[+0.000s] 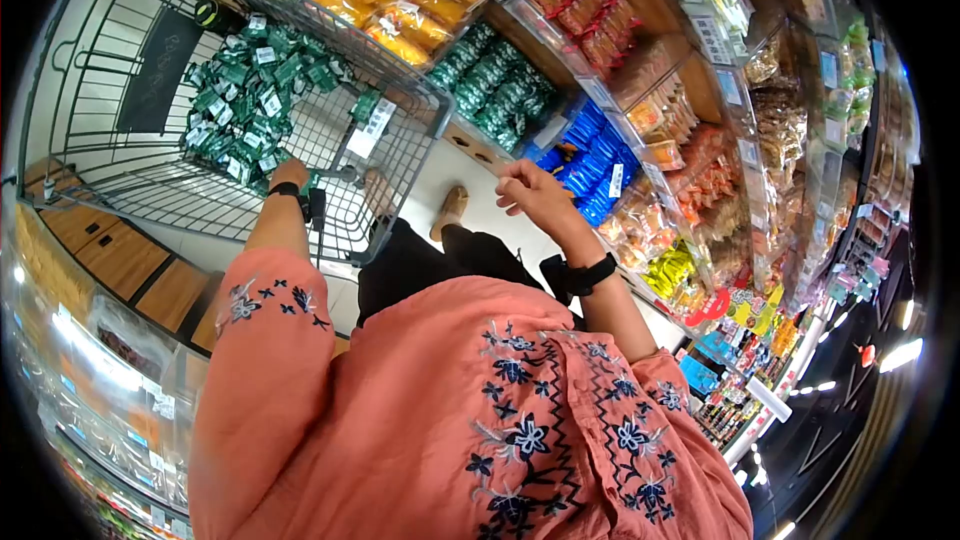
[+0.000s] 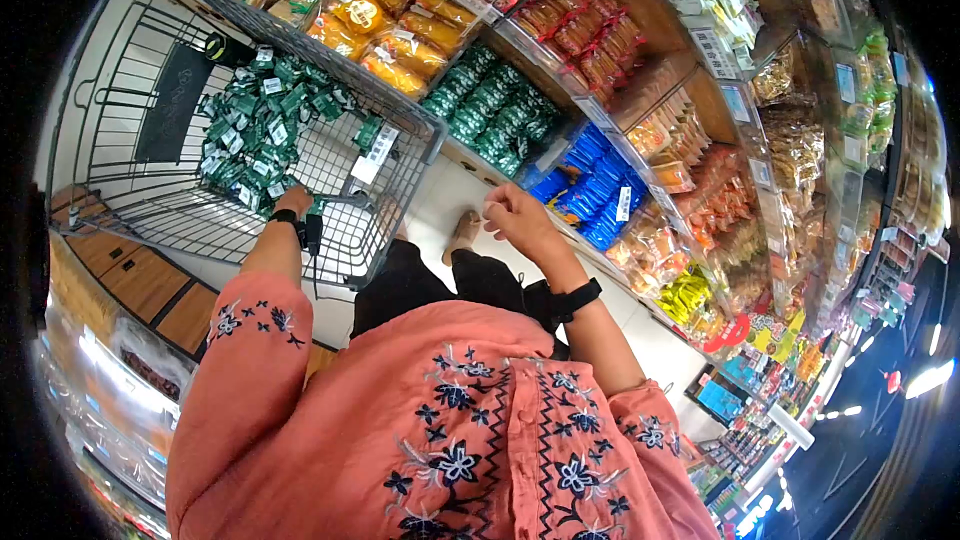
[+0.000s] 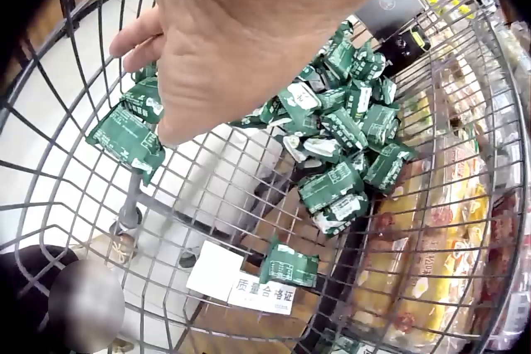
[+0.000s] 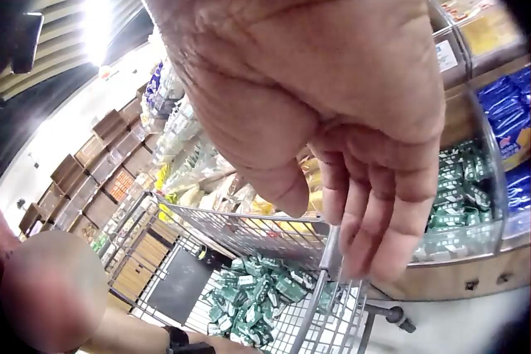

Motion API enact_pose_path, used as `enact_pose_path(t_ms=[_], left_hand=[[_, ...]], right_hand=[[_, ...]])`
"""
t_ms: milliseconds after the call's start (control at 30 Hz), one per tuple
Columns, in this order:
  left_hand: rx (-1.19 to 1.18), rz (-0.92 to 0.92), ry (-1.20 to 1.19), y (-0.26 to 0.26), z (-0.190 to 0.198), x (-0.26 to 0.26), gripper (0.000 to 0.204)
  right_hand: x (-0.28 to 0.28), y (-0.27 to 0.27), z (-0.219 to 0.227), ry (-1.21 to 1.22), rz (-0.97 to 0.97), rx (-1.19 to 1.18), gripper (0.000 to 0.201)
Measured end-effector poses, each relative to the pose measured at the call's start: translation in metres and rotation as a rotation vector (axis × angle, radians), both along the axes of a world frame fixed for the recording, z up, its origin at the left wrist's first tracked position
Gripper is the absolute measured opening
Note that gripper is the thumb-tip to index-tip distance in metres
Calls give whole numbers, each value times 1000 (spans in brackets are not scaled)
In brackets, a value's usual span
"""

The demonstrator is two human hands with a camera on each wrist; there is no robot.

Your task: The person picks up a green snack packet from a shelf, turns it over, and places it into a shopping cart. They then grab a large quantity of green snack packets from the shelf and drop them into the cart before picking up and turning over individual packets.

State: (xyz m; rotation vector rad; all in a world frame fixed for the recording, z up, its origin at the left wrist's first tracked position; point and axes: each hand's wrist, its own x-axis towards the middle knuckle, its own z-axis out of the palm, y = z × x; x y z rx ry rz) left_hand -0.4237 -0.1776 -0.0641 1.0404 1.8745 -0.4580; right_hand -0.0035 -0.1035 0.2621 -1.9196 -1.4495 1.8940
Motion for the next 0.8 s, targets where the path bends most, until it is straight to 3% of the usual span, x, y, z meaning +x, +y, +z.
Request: enact_pose_path(t_ms=[200, 300, 400, 500, 567, 633, 667, 700, 767, 800], left_hand=[[-73, -37, 21, -4, -15, -2, 27], [77, -36, 46, -10, -13, -7, 22], [161, -37, 92, -19, -43, -16, 14], [-155, -172, 24, 9, 3, -18, 25], [269, 184, 92, 2, 30, -13, 16], [408, 277, 41, 3, 45, -18, 16], [405, 118, 64, 4, 54, -23, 19], [255, 329, -80, 15, 80, -23, 20], [459, 785, -336, 13, 140, -5, 17], [498, 888, -454, 9, 150, -3, 17]], right_hand=[[-8, 6, -4, -34, 16, -4, 28], [-8, 6, -13, 1, 13, -24, 28], [-12, 10, -14, 18, 34, -17, 29], [-14, 12, -15, 44, 49, 8, 30], [-15, 15, -15, 79, 74, 6, 30], [-18, 19, -17, 111, 113, 23, 30], [-20, 22, -18, 123, 136, 42, 29], [-22, 24, -18, 135, 156, 61, 29], [-31, 28, -12, 167, 170, 75, 27], [-35, 29, -11, 189, 183, 94, 27]])
